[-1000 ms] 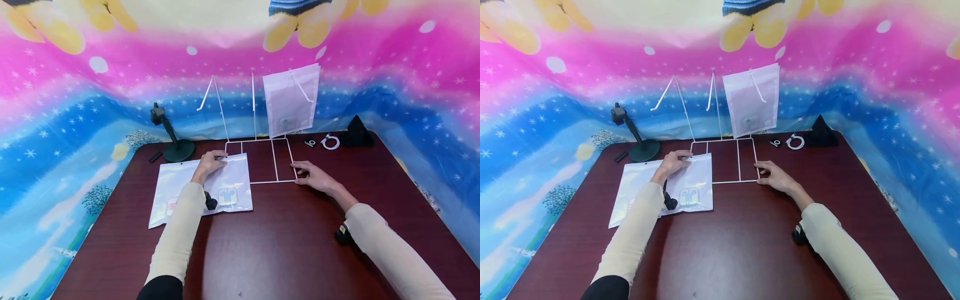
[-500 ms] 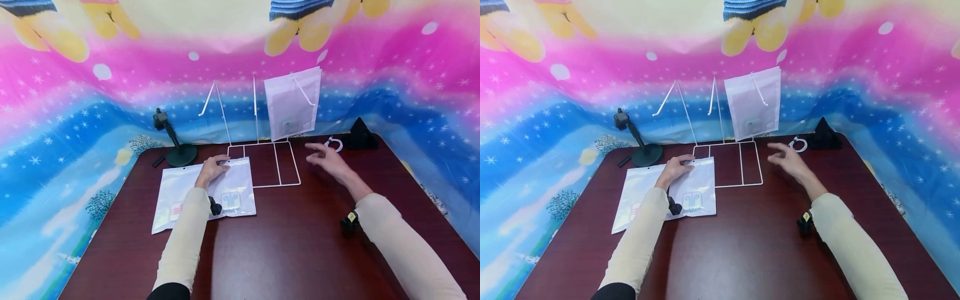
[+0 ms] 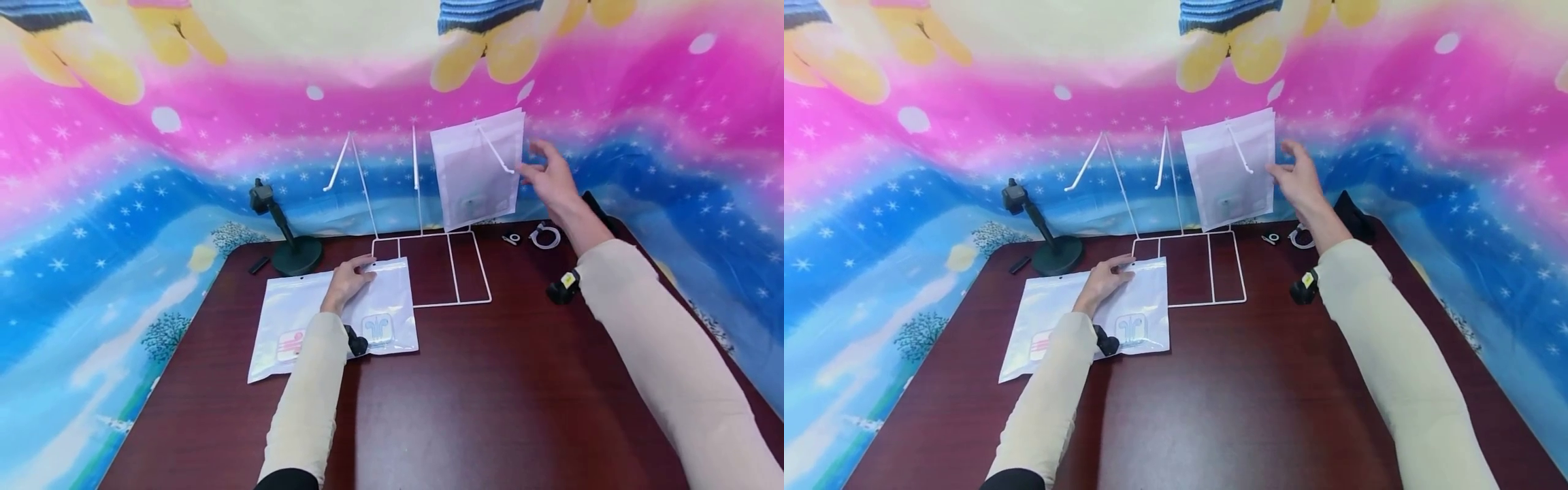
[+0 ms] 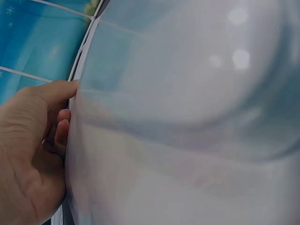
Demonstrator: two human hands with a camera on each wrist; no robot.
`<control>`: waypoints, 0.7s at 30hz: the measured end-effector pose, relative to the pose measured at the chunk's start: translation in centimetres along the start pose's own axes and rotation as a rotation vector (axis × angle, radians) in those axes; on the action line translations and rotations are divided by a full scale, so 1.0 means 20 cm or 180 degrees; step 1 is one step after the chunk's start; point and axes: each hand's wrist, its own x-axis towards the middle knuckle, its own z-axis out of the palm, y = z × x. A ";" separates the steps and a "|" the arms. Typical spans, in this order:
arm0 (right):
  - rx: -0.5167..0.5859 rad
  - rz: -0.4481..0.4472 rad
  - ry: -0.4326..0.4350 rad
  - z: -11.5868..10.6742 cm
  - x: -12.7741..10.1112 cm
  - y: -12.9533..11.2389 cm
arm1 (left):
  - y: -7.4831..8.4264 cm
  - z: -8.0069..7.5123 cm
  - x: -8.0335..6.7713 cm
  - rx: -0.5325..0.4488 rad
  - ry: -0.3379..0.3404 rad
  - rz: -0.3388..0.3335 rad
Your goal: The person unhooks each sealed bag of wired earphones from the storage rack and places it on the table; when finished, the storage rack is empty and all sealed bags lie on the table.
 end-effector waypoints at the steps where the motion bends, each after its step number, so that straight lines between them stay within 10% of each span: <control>1: 0.0030 0.0003 0.0020 0.00 0.01 -0.02 | 0.00 0.00 0.00 0.0017 -0.0002 0.0007; 21: 0.0158 -0.0031 0.0498 0.00 0.00 -0.11 | -0.01 0.01 -0.01 -0.0022 0.0080 0.0035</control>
